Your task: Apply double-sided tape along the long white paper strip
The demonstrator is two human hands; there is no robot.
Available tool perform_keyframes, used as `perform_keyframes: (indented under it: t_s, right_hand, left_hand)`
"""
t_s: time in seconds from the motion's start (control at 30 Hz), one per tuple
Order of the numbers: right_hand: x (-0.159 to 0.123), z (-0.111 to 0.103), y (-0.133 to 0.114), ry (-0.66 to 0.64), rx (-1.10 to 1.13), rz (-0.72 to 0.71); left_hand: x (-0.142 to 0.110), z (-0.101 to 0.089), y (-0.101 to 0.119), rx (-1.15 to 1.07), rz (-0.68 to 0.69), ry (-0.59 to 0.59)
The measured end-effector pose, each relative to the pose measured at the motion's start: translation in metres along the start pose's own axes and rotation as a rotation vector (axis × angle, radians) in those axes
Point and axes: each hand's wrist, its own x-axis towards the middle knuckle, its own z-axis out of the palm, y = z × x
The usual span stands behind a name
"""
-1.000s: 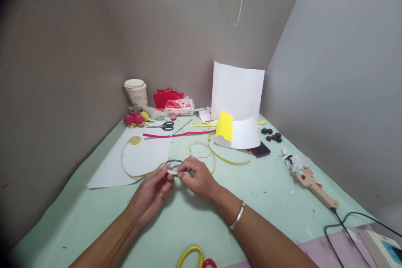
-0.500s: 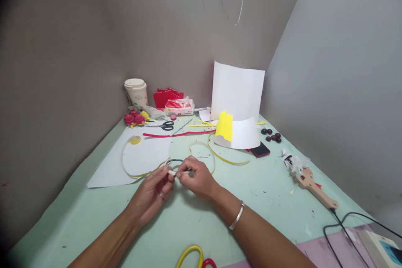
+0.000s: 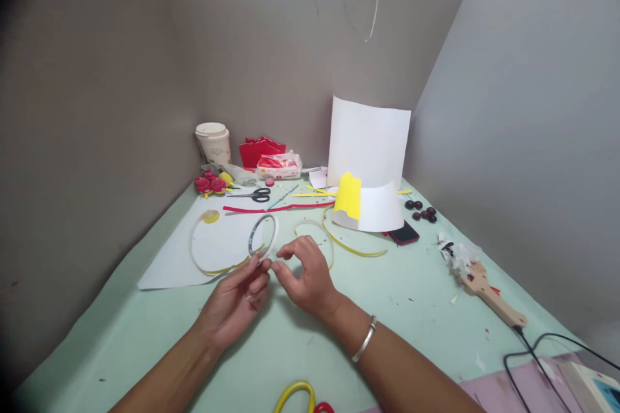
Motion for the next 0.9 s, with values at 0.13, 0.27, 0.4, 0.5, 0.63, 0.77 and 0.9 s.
perform_keyframes:
  t_s: [0.13, 0.27, 0.4, 0.5, 0.63, 0.77, 0.9]
  right_hand:
    - [0.001, 0.002, 0.0, -0.109, 0.069, 0.056]
    - [0.001, 0.004, -0.001, -0.171, 0.15, 0.1]
    - [-0.001, 0.003, 0.002, -0.125, 0.244, 0.18]
    - [-0.001, 0.001, 0.008, -0.122, 0.231, 0.225]
    - [-0.001, 0.001, 0.013, -0.244, -0.016, 0.122]
    - [-0.001, 0.002, 0.011, -0.354, -0.167, 0.007]
    - [-0.001, 0.004, 0.008, -0.397, -0.221, -0.023]
  left_hand:
    - [0.001, -0.001, -0.002, 0.042, 0.003, -0.006]
    - [0.001, -0.002, -0.005, 0.109, -0.027, -0.024]
    - [-0.001, -0.001, -0.007, 0.287, 0.006, -0.013]
    - [-0.005, 0.002, -0.006, 0.516, 0.138, 0.059]
    - [-0.005, 0.0, -0.005, 0.789, 0.437, 0.2]
    - [-0.002, -0.006, -0.005, 0.936, 0.553, 0.214]
    - [-0.001, -0.01, -0.006, 1.012, 0.536, 0.197]
